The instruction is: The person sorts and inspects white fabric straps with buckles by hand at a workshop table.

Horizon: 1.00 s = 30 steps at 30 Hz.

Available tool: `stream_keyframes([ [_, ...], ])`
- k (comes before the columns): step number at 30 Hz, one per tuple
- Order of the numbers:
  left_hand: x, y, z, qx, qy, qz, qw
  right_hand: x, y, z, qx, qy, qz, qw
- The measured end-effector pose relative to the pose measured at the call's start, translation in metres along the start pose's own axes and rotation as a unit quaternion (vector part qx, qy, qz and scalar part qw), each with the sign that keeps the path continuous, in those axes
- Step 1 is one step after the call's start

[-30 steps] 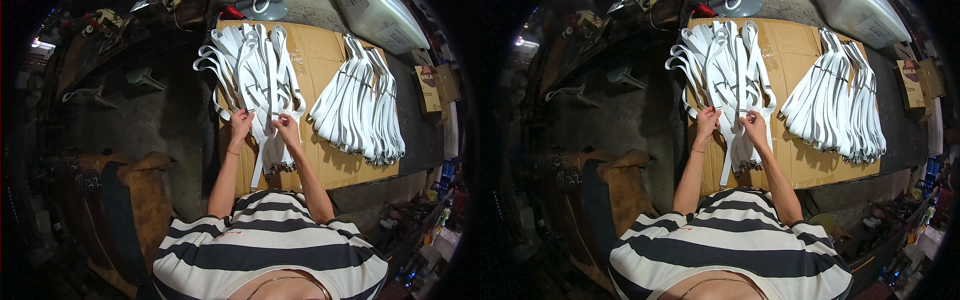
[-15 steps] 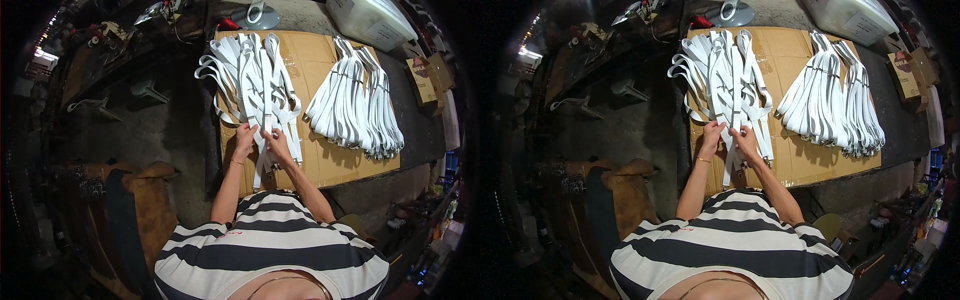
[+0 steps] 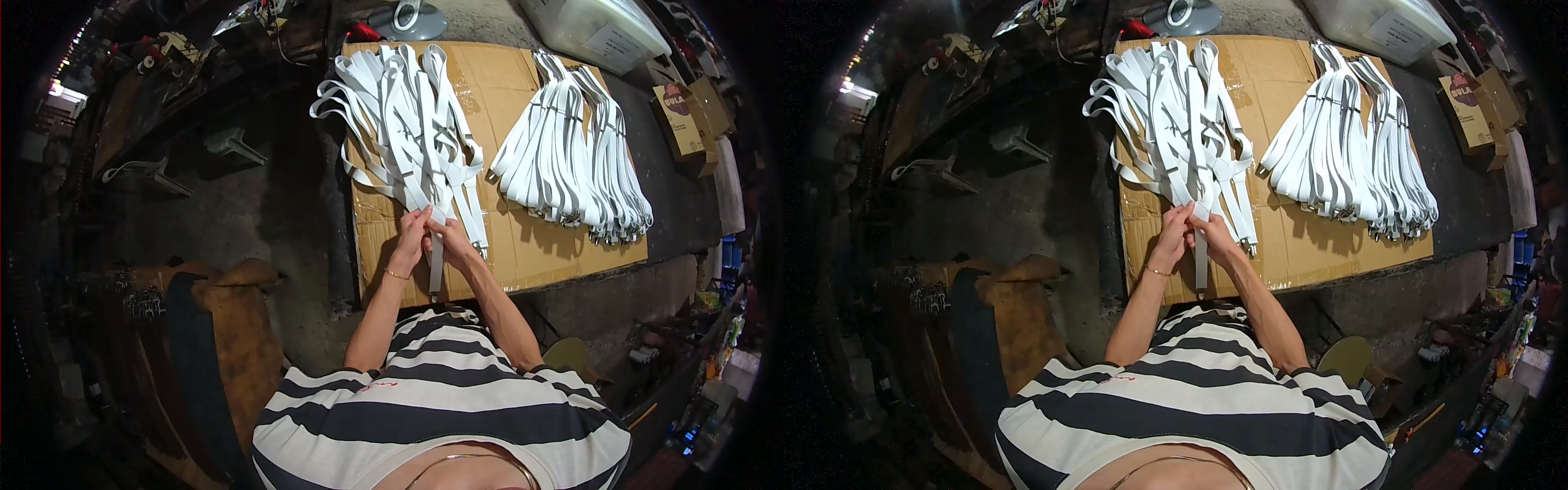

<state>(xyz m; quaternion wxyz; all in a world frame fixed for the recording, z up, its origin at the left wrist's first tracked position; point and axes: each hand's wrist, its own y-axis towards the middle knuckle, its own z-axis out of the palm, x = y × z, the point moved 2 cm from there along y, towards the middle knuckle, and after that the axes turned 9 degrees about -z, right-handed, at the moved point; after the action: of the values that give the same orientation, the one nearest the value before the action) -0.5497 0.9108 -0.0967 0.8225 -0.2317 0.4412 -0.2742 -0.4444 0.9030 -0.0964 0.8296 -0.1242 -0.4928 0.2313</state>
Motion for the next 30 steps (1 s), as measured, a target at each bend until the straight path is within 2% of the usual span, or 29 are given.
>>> stream_keyframes([
  [2, -0.007, -0.01, 0.012, -0.003, -0.018, -0.004, 1.0, -0.004, -0.005, -0.004, 0.035, 0.029, -0.035, 0.998],
  [5, 0.0, 0.005, 0.003, 0.016, -0.074, 0.015, 0.997, 0.015, -0.024, 0.007, 0.012, 0.097, 0.005, 0.995],
  [7, 0.007, 0.022, -0.006, 0.039, -0.072, 0.047, 0.996, 0.015, -0.033, 0.005, 0.034, 0.056, 0.008, 0.998],
  [9, 0.007, 0.026, -0.003, 0.023, -0.18, 0.06, 0.982, 0.019, -0.055, 0.006, -0.015, -0.038, -0.012, 0.999],
  [10, 0.003, 0.023, -0.005, 0.067, -0.186, 0.073, 0.978, 0.015, -0.06, 0.0, 0.005, -0.052, -0.017, 0.999],
  [11, 0.003, 0.022, -0.008, 0.016, -0.193, 0.06, 0.979, 0.014, -0.071, -0.003, 0.021, -0.023, -0.009, 0.999],
  [15, 0.012, -0.007, 0.012, 0.061, -0.119, 0.057, 0.989, 0.03, -0.114, -0.021, 0.037, -0.032, -0.002, 0.999],
  [17, 0.023, -0.016, 0.017, 0.095, -0.145, 0.075, 0.982, 0.029, -0.131, -0.048, 0.128, -0.026, 0.057, 0.99],
  [18, 0.025, -0.022, 0.021, 0.056, -0.161, 0.077, 0.982, 0.022, -0.139, -0.06, 0.123, -0.039, 0.059, 0.99],
  [19, 0.03, -0.019, 0.018, 0.054, -0.206, 0.075, 0.974, 0.023, -0.152, -0.067, 0.128, -0.038, 0.056, 0.989],
  [21, 0.036, -0.018, 0.013, 0.062, -0.2, 0.085, 0.974, 0.019, -0.181, -0.082, 0.106, -0.004, 0.101, 0.989],
  [25, 0.019, -0.033, 0.02, 0.028, -0.146, 0.121, 0.982, 0.002, -0.247, -0.112, 0.082, -0.039, 0.065, 0.994],
  [27, 0.003, -0.035, 0.013, 0.075, -0.18, 0.121, 0.973, -0.005, -0.284, -0.13, 0.101, -0.018, 0.061, 0.993],
  [30, -0.01, -0.064, 0.031, 0.053, -0.123, 0.168, 0.977, -0.023, -0.331, -0.152, 0.113, 0.006, 0.049, 0.992],
])
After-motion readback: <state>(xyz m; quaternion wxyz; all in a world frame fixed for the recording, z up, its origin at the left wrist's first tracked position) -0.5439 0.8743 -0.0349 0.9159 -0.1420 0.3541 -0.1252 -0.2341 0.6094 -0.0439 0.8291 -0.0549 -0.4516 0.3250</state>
